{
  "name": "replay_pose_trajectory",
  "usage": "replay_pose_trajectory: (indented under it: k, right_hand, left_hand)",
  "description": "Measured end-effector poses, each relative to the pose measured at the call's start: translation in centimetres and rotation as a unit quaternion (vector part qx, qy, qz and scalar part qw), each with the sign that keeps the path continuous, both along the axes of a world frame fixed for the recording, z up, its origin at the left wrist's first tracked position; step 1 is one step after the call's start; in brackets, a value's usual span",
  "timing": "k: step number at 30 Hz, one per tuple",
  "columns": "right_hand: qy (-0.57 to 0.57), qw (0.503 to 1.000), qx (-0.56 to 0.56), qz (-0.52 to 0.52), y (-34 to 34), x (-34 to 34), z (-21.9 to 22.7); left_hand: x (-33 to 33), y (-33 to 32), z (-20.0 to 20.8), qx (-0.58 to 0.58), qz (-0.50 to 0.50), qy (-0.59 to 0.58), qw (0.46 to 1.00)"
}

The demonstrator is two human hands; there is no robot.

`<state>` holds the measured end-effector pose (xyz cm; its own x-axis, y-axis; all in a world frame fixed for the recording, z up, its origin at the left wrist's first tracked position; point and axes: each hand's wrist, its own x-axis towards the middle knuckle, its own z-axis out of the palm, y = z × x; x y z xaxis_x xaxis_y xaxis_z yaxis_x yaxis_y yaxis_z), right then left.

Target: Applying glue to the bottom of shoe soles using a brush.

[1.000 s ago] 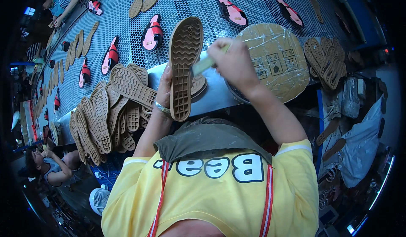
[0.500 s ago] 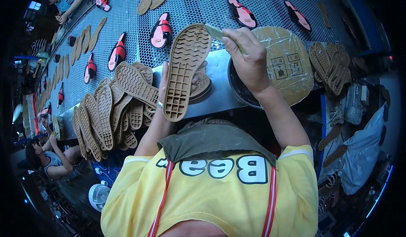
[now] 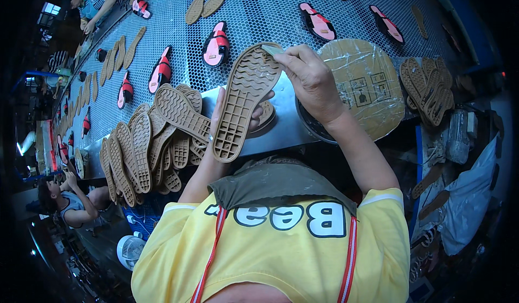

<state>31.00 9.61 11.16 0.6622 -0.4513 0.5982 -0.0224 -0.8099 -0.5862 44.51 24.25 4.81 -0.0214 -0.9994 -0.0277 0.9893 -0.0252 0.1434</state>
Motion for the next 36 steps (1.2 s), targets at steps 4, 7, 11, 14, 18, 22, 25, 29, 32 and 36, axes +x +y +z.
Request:
replay_pose_trajectory:
  k: [4, 7, 11, 14, 18, 22, 25, 29, 32, 36]
  right_hand:
    - [0.001, 0.999, 0.010, 0.034, 1.0, -0.1, -0.1]
    - [0.019, 0.991, -0.033, 0.127, 2.9, -0.6, 0.1]
    - [0.050, 0.963, -0.006, 0.266, 6.2, -2.0, -0.3]
    - [0.071, 0.946, 0.065, 0.311, 7.3, -2.9, 0.9]
    - [0.062, 0.949, 0.200, 0.234, 4.3, -4.2, 1.8]
    - [0.038, 0.986, 0.150, 0.061, -0.6, -5.3, 1.7]
    - [-0.006, 0.979, 0.199, 0.042, -2.6, -5.5, 1.3]
    - [-0.028, 0.969, 0.237, 0.068, -2.8, -4.6, 0.7]
    - [0.037, 0.977, 0.206, -0.046, -1.6, -5.0, 0.6]
    - [0.060, 0.991, 0.021, -0.117, 1.0, -5.1, 0.7]
  left_hand:
    - [0.2, 0.3, -0.6, -0.001, -0.005, 0.008, 1.000]
    - [0.1, 0.3, -0.4, 0.060, -0.014, -0.046, 0.997]
    - [-0.8, -0.9, 1.4, 0.238, 0.076, -0.081, 0.965]
    - [-0.1, -0.6, -1.2, 0.029, 0.003, -0.042, 0.999]
    - [-0.5, -0.1, 0.2, 0.119, 0.028, -0.071, 0.990]
    - [-0.6, 0.5, -0.4, 0.029, 0.022, -0.076, 0.996]
    - [-1.1, 0.4, -0.5, 0.063, 0.015, -0.114, 0.991]
    - [-0.6, 0.7, -2.7, 0.006, -0.029, -0.135, 0.990]
    - [-2.1, 0.8, -0.6, 0.118, 0.027, -0.215, 0.969]
    - [-3.2, 0.0, -0.7, 0.139, 0.057, -0.292, 0.945]
